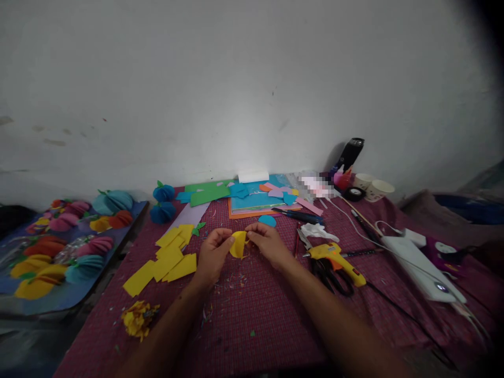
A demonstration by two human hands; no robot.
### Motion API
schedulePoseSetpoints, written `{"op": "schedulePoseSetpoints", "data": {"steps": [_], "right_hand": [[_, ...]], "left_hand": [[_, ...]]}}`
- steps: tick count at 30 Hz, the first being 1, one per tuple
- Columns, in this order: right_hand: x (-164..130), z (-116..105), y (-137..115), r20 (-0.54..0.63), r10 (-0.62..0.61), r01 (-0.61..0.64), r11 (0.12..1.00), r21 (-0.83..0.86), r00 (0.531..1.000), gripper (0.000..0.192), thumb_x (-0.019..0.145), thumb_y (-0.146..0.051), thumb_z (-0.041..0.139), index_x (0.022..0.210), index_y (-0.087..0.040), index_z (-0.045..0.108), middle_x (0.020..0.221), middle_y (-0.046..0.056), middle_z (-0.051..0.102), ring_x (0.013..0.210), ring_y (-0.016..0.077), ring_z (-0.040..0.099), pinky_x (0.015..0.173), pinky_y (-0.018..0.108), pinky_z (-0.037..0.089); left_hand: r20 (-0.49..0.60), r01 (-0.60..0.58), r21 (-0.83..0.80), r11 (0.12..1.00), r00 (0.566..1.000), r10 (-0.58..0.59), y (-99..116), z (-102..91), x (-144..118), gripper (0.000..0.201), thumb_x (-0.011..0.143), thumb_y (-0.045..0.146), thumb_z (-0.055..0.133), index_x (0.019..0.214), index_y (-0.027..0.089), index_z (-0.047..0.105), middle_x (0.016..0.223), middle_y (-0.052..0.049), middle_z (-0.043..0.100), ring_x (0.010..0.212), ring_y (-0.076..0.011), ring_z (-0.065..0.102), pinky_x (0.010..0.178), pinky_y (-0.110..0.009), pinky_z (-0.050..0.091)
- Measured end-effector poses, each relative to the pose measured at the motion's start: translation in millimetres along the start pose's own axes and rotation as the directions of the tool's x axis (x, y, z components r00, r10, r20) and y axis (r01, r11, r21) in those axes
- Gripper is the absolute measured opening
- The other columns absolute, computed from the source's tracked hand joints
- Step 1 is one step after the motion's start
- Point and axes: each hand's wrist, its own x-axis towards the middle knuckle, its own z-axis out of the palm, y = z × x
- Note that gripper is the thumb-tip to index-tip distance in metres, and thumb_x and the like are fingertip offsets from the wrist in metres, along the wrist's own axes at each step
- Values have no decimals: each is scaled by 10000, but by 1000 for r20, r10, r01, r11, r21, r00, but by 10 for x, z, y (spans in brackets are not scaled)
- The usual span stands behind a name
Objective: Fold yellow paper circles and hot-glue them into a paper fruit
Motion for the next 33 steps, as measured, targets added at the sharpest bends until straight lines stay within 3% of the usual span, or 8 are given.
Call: {"op": "schedulePoseSetpoints", "data": {"steps": [4,10,16,23,29,33], "right_hand": [[-31,13,9,108,32,-28,999,-43,994,198,728,-346,686,781,-180,593,613,-38,616,499,99,541,491,217,411],[-54,-14,-39,89,83,-71,989,-132,993,183,735,-333,672,715,-187,563,533,-54,585,445,87,518,439,191,367],[-26,-32,-44,61,40,-32,992,-120,997,214,720,-366,680,679,-184,574,529,-56,563,452,86,497,452,204,375],[-10,-36,-46,9,44,-43,993,-108,999,186,707,-349,680,693,-178,608,583,-45,580,474,90,498,468,219,390],[-36,-72,-66,126,102,-75,976,-203,987,169,723,-331,697,702,-180,624,521,-49,566,445,88,463,444,206,341],[24,-124,-82,46,21,-8,966,-260,999,181,748,-344,675,687,-190,601,539,-46,568,458,96,473,449,214,337]], "left_hand": [[22,34,-49,998,999,-33,-26,4,9,350,731,363,804,980,185,634,882,-16,715,746,-134,655,688,-239,504],[42,64,-9,998,997,-63,-32,2,-15,315,813,435,711,1005,196,640,867,-4,686,731,-138,642,667,-254,512],[159,39,34,999,986,-44,-2,23,-34,331,714,276,778,993,177,630,844,-7,704,741,-138,653,698,-252,508],[229,85,50,995,969,-94,32,26,-47,332,730,272,755,1008,173,603,799,3,698,693,-131,643,624,-226,476],[180,41,77,996,982,-55,3,36,-40,346,744,297,750,1029,175,596,830,-5,689,713,-137,645,637,-236,486],[43,-46,128,991,998,41,11,19,-17,338,781,311,713,1068,188,584,821,12,653,709,-124,625,667,-240,486]]}}
